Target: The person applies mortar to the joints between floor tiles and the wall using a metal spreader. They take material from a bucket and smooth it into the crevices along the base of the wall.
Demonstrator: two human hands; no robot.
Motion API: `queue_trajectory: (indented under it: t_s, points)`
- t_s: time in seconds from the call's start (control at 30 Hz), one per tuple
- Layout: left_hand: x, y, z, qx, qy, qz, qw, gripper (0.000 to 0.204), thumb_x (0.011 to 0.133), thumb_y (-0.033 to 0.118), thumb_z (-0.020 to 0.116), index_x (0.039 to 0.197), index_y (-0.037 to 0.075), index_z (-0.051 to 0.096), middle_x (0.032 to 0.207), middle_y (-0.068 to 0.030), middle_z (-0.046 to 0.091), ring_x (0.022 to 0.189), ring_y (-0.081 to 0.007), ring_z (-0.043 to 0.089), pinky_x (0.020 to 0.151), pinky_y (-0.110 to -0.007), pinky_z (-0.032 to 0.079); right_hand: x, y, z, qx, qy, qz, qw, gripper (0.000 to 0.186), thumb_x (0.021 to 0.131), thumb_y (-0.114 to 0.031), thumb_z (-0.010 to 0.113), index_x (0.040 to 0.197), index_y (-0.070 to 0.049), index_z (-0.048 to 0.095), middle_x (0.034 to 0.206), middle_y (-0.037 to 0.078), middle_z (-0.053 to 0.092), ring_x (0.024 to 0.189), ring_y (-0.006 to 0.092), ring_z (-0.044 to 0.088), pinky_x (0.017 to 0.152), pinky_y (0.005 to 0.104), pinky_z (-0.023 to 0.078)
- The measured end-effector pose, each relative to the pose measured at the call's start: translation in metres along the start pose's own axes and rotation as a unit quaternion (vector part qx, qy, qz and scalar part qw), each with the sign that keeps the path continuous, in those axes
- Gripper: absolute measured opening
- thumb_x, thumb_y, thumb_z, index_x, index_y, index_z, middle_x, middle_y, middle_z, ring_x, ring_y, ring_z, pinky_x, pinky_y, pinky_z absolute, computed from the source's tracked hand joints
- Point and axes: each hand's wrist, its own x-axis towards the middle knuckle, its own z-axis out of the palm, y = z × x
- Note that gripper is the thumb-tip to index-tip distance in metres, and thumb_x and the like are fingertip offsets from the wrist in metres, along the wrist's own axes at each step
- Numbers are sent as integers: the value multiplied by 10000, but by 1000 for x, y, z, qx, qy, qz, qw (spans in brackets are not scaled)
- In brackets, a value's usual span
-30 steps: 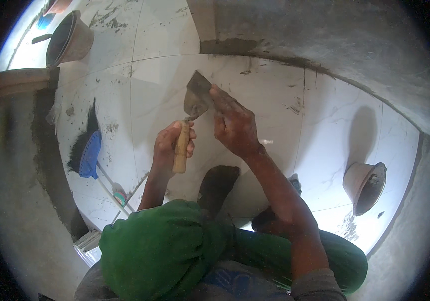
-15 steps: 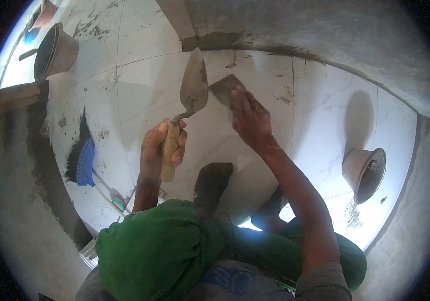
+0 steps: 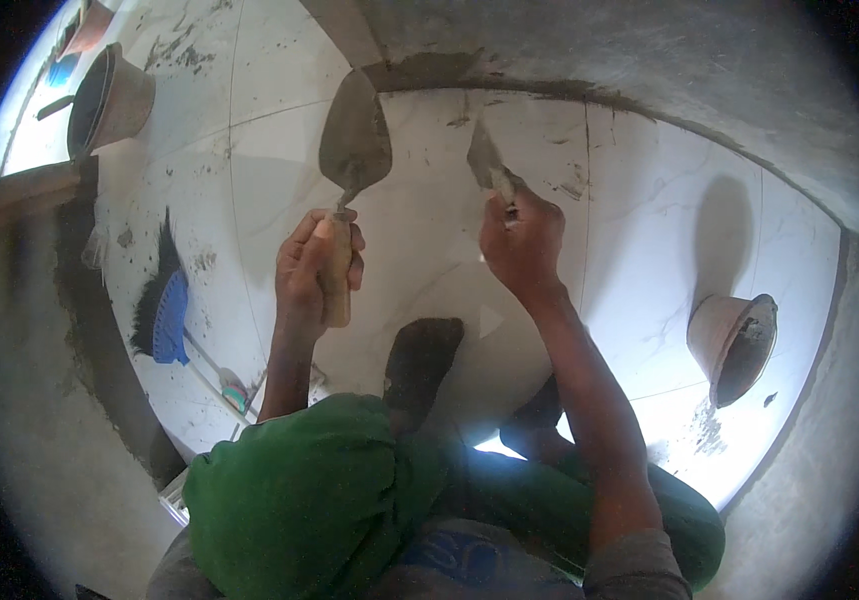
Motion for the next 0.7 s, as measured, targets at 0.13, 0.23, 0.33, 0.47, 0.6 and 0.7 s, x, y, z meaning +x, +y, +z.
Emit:
queue_trajectory:
  t_s: [0.13,0.23,0.33,0.47,0.6,0.7]
  points:
    - [-1,-19,-1,31,37,29,998,358,1112,326,571,1312,31,597,1044,-81,663,808,-151,659,737,-298,544,5,-34,-11,419,-4,210,883,211,1019,-199,670,1067,-10,753,852,17,725,808,158,719,723,340,576]
    - [6,-42,13,47,45,42,997,352,1114,325,589,1326,44,586,1093,-68,663,864,-146,655,789,-314,534,-1,-51,-7,611,-3,308,729,210,1015,-175,664,1088,8,739,960,58,733,871,164,723,764,325,596]
    - [7,-47,20,75,27,79,994,309,1109,284,603,1303,45,583,1032,-49,686,817,-120,649,743,-312,552,-10,-67,14,682,3,363,634,228,995,-170,679,1110,24,709,1074,93,722,943,184,724,795,334,617]
    - [0,-53,24,247,29,-14,968,297,1080,255,650,1268,31,599,938,-34,674,792,-118,608,715,-314,508,-2,-69,14,715,-10,373,591,275,971,-165,608,1163,24,667,1103,127,736,937,274,734,765,408,614]
    - [-15,-61,7,369,27,11,929,279,1092,241,639,1276,36,594,1043,-52,682,868,-83,613,801,-274,503,31,-51,3,727,-1,361,583,297,966,-124,614,1199,60,638,1117,146,708,1011,291,724,837,421,604]
    - [-30,-90,-9,345,37,57,936,270,1059,236,675,1223,28,624,944,-72,685,813,-117,604,746,-289,504,50,-38,-7,727,-13,326,604,306,966,-158,631,1207,30,654,1106,125,717,970,266,720,814,380,581]
